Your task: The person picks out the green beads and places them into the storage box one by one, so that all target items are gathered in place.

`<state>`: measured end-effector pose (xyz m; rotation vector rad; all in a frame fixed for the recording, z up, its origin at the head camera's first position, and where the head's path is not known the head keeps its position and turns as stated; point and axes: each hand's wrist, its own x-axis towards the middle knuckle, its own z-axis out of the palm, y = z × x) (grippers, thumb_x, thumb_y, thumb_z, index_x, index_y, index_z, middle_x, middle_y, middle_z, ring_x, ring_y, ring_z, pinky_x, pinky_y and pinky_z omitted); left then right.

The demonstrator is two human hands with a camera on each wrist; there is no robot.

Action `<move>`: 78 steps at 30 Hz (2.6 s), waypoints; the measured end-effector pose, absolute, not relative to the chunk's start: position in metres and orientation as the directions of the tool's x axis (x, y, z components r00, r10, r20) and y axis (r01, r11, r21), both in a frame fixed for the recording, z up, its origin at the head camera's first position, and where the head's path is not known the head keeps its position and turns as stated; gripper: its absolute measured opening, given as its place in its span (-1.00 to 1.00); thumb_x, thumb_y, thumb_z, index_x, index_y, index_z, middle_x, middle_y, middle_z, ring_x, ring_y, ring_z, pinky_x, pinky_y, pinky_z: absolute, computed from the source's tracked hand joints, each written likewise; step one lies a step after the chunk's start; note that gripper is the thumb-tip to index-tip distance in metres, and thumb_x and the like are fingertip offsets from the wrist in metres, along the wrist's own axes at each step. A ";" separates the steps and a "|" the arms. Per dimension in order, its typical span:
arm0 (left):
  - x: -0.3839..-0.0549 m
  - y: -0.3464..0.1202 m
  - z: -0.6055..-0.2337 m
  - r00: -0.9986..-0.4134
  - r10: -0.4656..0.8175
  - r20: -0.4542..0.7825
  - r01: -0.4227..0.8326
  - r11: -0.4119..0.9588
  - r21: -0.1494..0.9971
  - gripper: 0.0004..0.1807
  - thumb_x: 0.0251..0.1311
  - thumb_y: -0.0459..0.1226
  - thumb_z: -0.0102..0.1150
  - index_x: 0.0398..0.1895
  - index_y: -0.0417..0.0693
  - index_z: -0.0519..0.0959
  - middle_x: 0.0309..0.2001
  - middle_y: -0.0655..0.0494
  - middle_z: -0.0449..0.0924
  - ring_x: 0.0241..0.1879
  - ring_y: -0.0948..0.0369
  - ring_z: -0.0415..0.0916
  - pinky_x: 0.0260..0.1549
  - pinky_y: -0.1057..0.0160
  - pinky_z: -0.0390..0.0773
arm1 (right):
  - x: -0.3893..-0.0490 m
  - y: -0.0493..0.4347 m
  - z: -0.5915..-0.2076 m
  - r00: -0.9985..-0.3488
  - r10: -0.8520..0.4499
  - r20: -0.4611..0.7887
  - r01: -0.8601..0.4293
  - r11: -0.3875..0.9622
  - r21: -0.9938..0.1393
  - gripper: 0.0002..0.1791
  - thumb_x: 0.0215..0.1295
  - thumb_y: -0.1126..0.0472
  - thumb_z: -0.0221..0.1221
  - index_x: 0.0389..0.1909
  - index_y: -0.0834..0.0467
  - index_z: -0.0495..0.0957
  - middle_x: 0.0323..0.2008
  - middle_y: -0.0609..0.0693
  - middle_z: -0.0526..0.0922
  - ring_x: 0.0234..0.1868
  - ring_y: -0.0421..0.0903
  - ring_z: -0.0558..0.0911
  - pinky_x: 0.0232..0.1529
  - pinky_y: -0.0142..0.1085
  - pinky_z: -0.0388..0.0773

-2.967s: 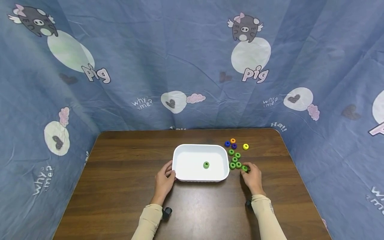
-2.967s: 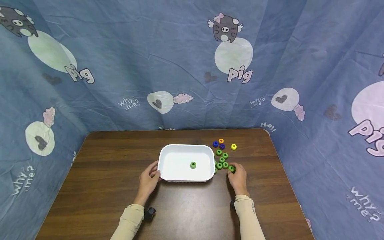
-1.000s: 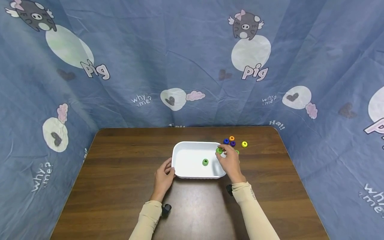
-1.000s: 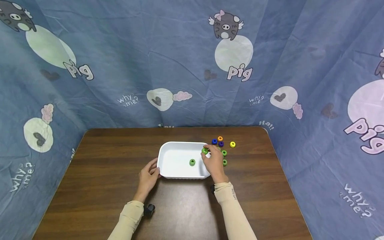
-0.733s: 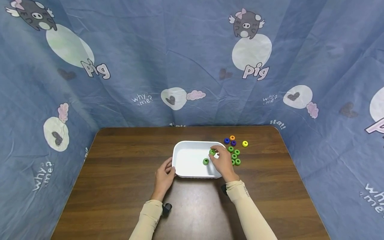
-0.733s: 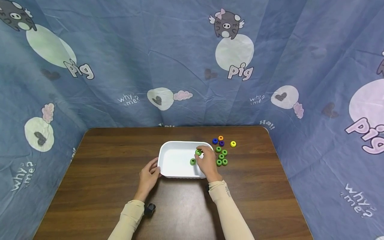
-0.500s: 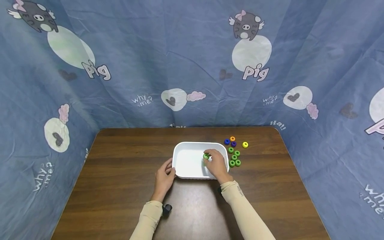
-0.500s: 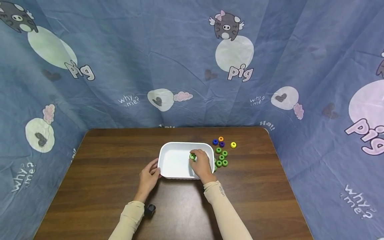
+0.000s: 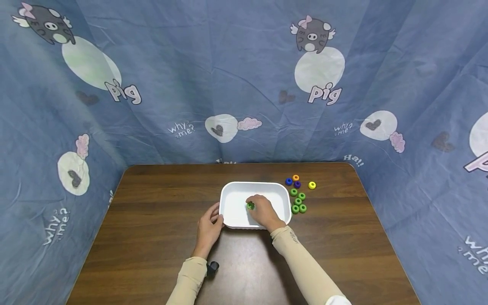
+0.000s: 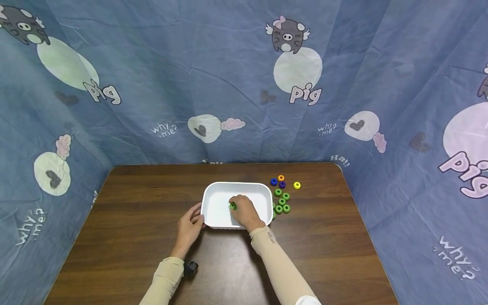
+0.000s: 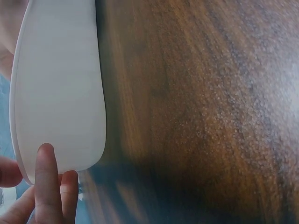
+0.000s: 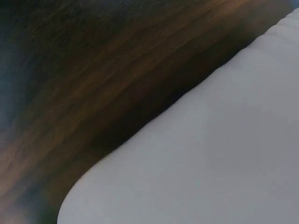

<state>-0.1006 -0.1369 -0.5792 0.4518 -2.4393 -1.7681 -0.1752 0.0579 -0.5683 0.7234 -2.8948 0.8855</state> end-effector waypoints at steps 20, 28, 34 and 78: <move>-0.100 -0.136 -0.580 -0.953 -0.293 -0.081 -0.168 0.287 0.943 -0.50 0.29 -0.42 0.12 0.32 -0.15 0.50 0.10 -0.25 0.67 -0.01 -0.04 0.71 -0.32 0.43 0.75 | -0.181 0.053 -0.577 -0.880 -0.470 0.063 -0.434 0.745 -0.507 -0.74 0.05 0.43 0.34 -0.18 0.22 0.71 -0.19 0.10 0.76 -0.07 0.05 0.70 0.12 -0.12 0.65; -0.099 -0.136 -0.578 -0.948 -0.308 -0.085 -0.180 0.294 0.939 -0.50 0.29 -0.41 0.14 0.32 -0.14 0.50 0.09 -0.24 0.68 -0.02 -0.03 0.71 -0.33 0.40 0.76 | -0.176 0.058 -0.567 -0.894 -0.432 0.118 -0.425 0.736 -0.527 -0.70 0.05 0.36 0.40 -0.13 0.24 0.71 -0.16 0.14 0.76 -0.09 0.08 0.70 0.06 -0.09 0.65; -0.098 -0.135 -0.578 -0.947 -0.311 -0.084 -0.184 0.309 0.933 -0.51 0.29 -0.40 0.14 0.32 -0.13 0.50 0.09 -0.24 0.68 -0.02 -0.03 0.71 -0.32 0.37 0.77 | -0.173 0.070 -0.556 -0.914 -0.357 0.192 -0.397 0.695 -0.599 -0.72 0.10 0.32 0.39 -0.12 0.23 0.71 -0.17 0.13 0.76 -0.16 0.05 0.70 -0.08 -0.10 0.67; -0.099 -0.136 -0.578 -0.947 -0.300 -0.113 -0.200 0.277 0.940 -0.50 0.31 -0.38 0.12 0.33 -0.08 0.50 0.11 -0.19 0.67 0.02 -0.01 0.69 -0.28 0.41 0.76 | -0.157 0.219 -0.599 -0.943 0.313 -0.110 0.226 0.363 -0.904 -0.53 0.19 0.26 0.39 0.14 0.27 0.61 0.14 0.30 0.65 0.19 0.14 0.63 0.02 -0.67 0.49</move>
